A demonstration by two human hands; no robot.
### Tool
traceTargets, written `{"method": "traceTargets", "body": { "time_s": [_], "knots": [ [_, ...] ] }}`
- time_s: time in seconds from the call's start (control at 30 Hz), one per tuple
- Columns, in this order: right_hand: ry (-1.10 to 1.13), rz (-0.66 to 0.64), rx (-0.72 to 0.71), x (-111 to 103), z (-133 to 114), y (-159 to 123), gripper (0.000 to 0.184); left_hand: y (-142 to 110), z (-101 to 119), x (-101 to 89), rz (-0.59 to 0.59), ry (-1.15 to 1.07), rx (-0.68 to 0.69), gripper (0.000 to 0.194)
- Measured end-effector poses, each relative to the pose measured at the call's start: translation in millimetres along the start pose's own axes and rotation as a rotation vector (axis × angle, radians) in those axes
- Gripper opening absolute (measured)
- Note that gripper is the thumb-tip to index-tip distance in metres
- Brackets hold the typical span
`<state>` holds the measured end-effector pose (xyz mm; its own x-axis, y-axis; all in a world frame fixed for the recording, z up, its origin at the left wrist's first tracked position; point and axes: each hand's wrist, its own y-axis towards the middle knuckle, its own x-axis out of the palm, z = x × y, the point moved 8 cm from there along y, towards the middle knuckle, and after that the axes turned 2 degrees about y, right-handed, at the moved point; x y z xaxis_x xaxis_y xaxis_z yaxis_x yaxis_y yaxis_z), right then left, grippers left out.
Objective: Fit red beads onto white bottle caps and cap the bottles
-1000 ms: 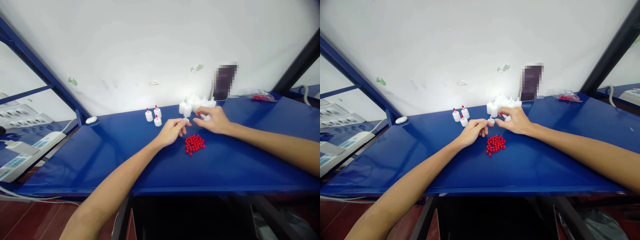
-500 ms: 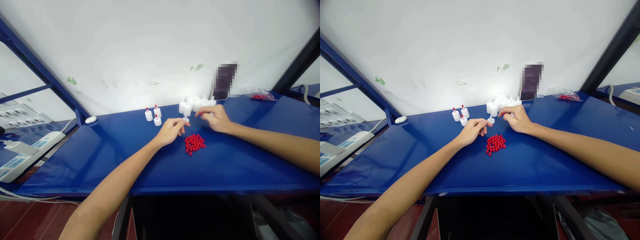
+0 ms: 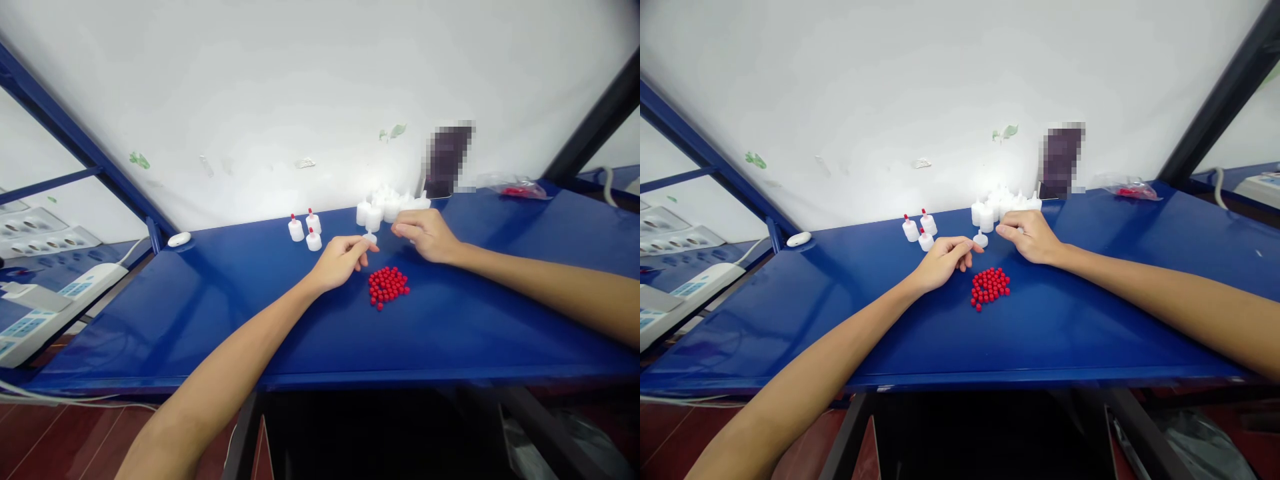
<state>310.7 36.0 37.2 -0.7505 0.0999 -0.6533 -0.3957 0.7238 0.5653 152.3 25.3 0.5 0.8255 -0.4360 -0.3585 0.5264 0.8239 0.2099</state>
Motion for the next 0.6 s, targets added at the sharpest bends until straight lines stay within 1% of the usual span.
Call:
{"method": "traceTargets", "body": {
  "time_s": [0.07,0.13,0.27,0.37,0.43,0.5,0.6],
  "knots": [
    [-0.011,-0.034,0.013,3,3,0,0.057,0,0,-0.2,-0.001,0.000,-0.001,0.032],
    [-0.016,-0.047,0.024,5,5,1,0.061,0,0,-0.2,-0.001,0.000,-0.002,0.032],
    [-0.030,-0.039,0.051,4,9,2,0.061,0,0,-0.1,0.001,-0.002,0.000,0.032],
    [-0.046,0.000,0.050,2,8,1,0.052,0,0,0.3,0.001,-0.004,0.005,0.033],
    [-0.073,0.011,0.014,3,2,-1,0.042,0,1,0.3,0.000,-0.010,0.011,0.032],
    [-0.089,-0.006,-0.037,8,-8,-3,0.035,-1,2,0.4,0.000,-0.019,0.018,0.032],
    [-0.042,-0.052,-0.092,17,-24,-6,0.031,-1,5,0.2,0.001,-0.046,0.025,0.032]
  ]
}}
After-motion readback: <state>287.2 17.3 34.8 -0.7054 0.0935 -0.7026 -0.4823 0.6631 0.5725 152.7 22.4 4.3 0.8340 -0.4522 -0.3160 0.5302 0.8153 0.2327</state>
